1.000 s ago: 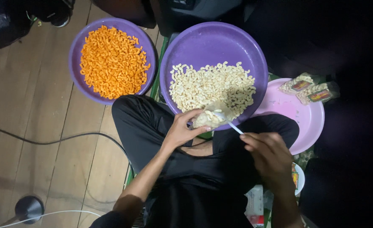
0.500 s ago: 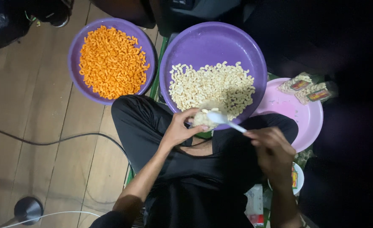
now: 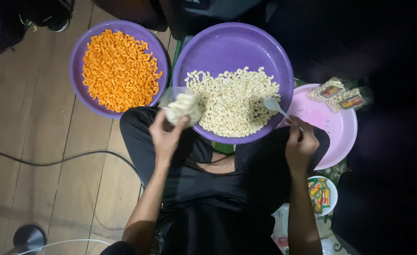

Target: Packaging puffed snacks into small plastic bags using a cup and spoon

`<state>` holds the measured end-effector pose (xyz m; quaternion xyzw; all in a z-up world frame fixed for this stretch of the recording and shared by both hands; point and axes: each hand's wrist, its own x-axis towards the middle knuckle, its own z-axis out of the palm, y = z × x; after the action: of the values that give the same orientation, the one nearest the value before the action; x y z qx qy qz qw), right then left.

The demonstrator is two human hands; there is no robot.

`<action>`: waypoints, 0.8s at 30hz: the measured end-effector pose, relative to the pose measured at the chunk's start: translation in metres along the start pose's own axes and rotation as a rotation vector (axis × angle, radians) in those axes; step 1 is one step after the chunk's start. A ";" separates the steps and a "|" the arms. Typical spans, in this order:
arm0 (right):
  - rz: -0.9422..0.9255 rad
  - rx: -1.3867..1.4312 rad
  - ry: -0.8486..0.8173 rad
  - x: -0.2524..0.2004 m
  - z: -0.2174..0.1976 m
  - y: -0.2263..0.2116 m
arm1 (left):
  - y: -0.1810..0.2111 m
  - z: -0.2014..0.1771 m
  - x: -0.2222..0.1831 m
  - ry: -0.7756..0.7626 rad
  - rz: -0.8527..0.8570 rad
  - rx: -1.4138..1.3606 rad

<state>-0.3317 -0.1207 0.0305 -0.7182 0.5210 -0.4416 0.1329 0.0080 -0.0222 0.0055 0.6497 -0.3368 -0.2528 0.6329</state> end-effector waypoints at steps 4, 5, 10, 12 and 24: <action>-0.099 -0.073 0.002 -0.006 0.003 0.006 | -0.009 -0.020 0.001 0.101 0.035 0.052; -0.113 -0.093 -0.010 -0.009 0.005 0.011 | -0.018 -0.025 0.000 0.116 0.043 0.083; -0.058 -0.071 -0.037 -0.017 0.013 0.021 | -0.035 -0.029 -0.012 0.125 0.032 0.156; 0.136 0.010 -0.029 -0.020 0.018 0.030 | -0.041 -0.027 -0.016 0.118 0.025 0.152; 0.543 0.329 0.083 -0.054 0.032 0.090 | -0.040 -0.024 -0.017 0.108 0.018 0.091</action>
<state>-0.3678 -0.1202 -0.0736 -0.5031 0.6203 -0.4973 0.3389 0.0200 0.0050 -0.0344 0.6876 -0.3191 -0.1958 0.6221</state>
